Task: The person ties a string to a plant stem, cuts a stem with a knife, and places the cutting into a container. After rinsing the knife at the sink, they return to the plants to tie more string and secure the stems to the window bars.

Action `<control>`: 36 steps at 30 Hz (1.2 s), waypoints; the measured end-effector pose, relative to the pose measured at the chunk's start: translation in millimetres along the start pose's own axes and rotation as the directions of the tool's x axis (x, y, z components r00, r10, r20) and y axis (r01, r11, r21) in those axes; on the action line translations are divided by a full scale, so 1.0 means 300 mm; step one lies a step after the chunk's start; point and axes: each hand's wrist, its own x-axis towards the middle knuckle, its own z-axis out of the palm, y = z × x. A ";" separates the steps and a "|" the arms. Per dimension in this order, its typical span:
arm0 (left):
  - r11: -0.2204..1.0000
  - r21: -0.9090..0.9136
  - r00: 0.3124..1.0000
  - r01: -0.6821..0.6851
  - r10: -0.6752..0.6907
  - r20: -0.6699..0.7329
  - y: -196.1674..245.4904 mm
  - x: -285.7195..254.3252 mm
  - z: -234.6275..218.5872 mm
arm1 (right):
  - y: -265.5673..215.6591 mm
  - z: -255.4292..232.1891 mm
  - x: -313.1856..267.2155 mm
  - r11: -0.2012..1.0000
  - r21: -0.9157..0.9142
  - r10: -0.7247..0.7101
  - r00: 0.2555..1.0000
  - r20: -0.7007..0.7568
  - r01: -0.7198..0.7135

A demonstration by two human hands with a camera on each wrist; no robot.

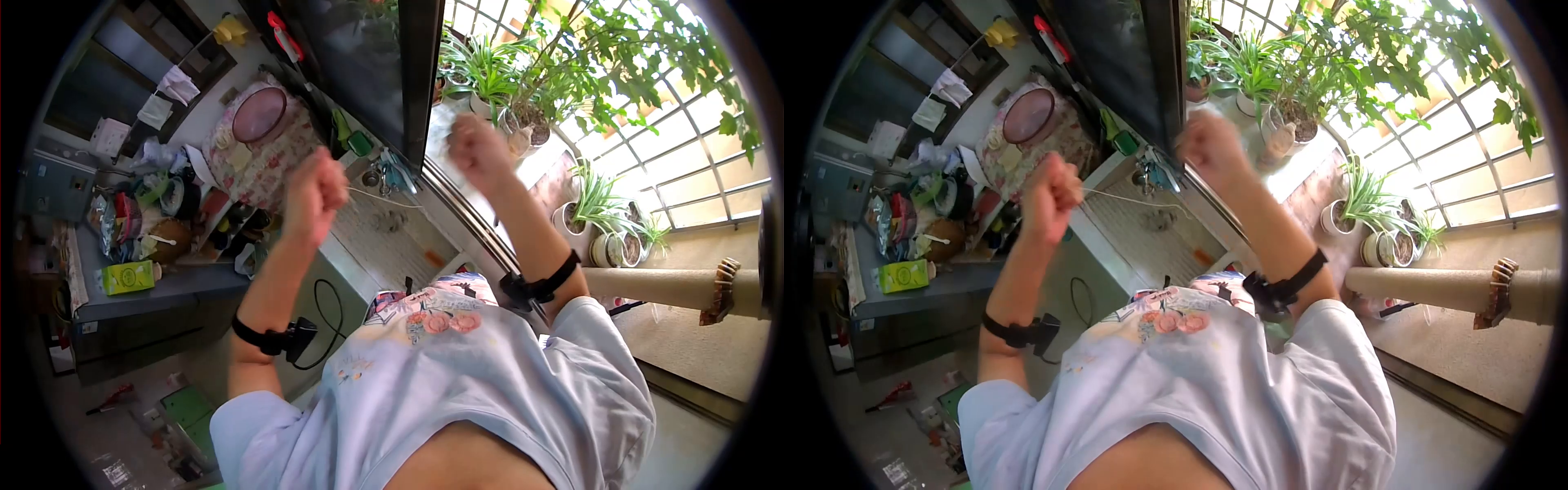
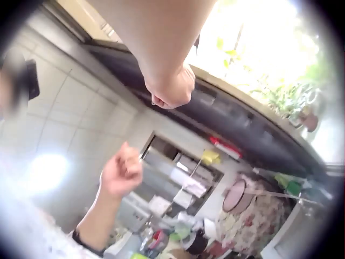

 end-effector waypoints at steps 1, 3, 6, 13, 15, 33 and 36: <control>1.000 -0.012 0.999 -0.022 0.022 -0.026 0.046 -0.007 -0.028 | -0.047 -0.070 0.019 0.998 -0.021 -0.060 0.998 0.017 0.060; 0.998 0.055 0.998 -0.033 0.036 -0.052 0.089 -0.017 -0.039 | -0.079 -0.104 0.019 0.972 -0.215 -0.094 0.995 0.022 0.097; 0.907 0.421 0.996 -0.003 0.042 -0.084 0.089 -0.013 -0.018 | -0.090 -0.061 -0.024 0.749 -0.659 -0.076 0.997 0.027 0.075; 0.335 0.934 0.980 -0.125 0.191 0.063 0.004 0.001 -0.017 | -0.034 -0.008 -0.052 0.203 -0.963 -0.031 0.984 0.176 0.179; 0.299 0.943 0.976 -0.146 0.197 0.089 0.002 -0.001 0.008 | -0.005 -0.017 -0.048 0.295 -0.939 -0.023 0.983 0.180 0.179; 0.640 0.740 0.975 0.208 -0.195 -0.105 -0.052 -0.013 0.103 | 0.020 -0.329 -0.156 0.231 -0.965 -0.259 0.964 0.063 0.125; 0.654 0.689 0.947 0.313 -0.274 -0.170 -0.134 -0.011 0.045 | 0.163 -0.790 -0.336 0.077 -0.968 -0.474 0.846 -0.245 -0.238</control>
